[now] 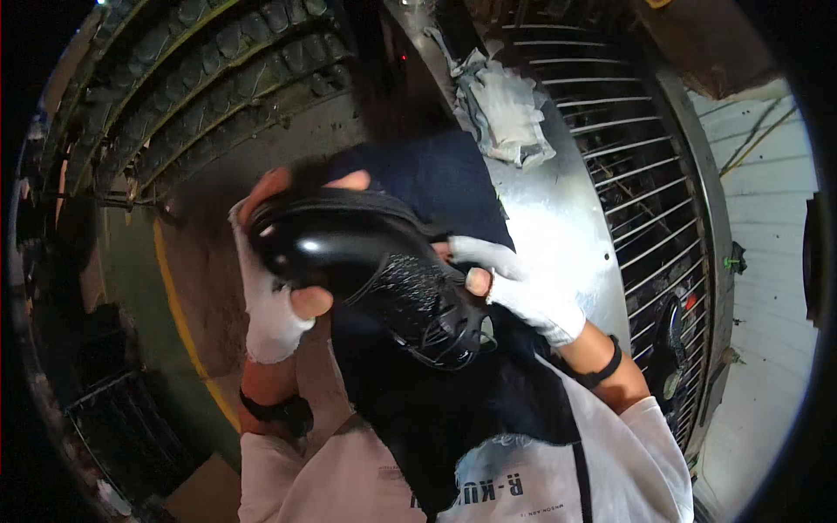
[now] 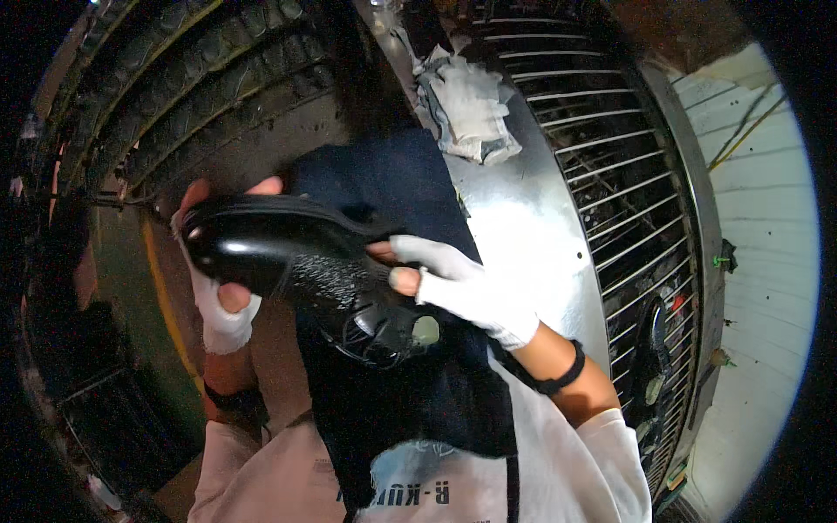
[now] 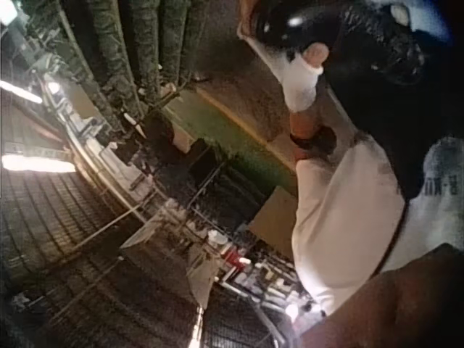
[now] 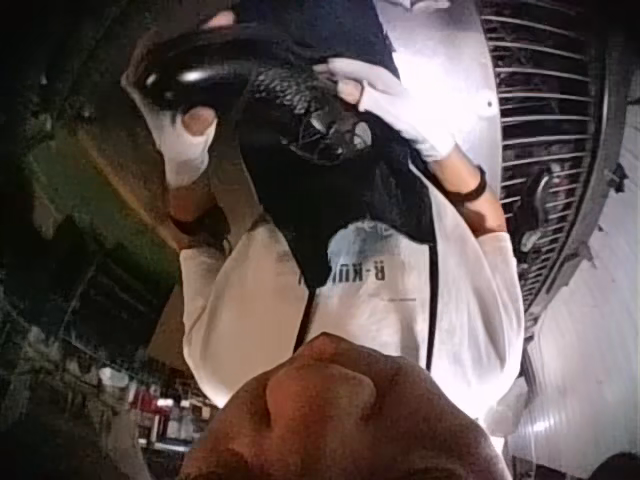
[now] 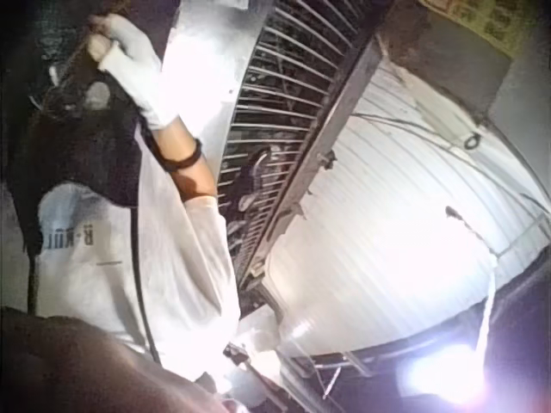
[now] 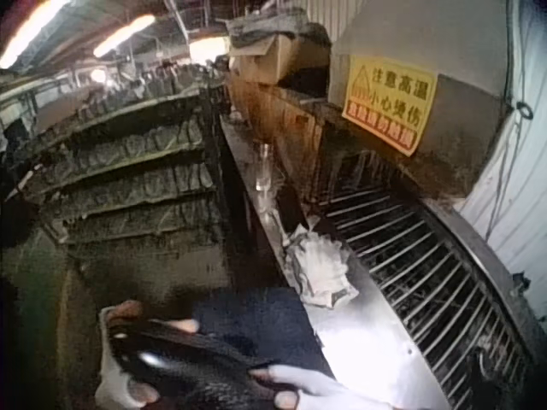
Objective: The recorder is seen assembling shoes by attaching soles to the upper parts and placing them on a conveyor belt in a factory setting.
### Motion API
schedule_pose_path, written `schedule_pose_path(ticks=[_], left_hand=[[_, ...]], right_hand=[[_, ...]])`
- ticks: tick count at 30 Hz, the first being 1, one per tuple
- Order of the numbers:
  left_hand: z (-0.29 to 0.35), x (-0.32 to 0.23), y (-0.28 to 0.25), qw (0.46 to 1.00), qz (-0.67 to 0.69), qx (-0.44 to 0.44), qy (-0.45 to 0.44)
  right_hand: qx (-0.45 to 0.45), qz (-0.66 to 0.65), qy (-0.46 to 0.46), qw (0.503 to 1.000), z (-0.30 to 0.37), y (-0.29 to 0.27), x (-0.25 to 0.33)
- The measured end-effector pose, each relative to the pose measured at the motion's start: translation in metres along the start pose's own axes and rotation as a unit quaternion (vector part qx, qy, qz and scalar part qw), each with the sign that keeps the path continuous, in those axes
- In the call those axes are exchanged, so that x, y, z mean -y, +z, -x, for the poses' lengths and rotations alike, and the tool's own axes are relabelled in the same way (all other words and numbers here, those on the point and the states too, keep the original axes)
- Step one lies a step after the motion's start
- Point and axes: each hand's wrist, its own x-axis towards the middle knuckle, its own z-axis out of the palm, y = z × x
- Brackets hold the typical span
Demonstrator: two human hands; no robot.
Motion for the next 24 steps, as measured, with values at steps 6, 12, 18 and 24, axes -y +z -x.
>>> schedule_pose_path(ticks=[6,12,18,24], left_hand=[[0.006,0.032,-0.018,0.995,0.038,0.081,0.035],[-0.010,0.059,0.023,0.965,0.041,0.241,-0.096],[-0.020,0.097,0.057,0.990,0.004,0.099,-0.097],[-0.003,0.096,0.061,0.998,-0.054,-0.006,-0.016]], right_hand=[[-0.265,-0.277,0.065,0.921,0.045,-0.011,-0.043],[-0.194,0.096,-0.074,0.973,0.018,-0.066,0.066],[-0.040,0.360,-0.074,0.929,-0.020,-0.054,0.061],[-0.068,0.475,-0.081,0.873,-0.026,-0.023,0.073]])
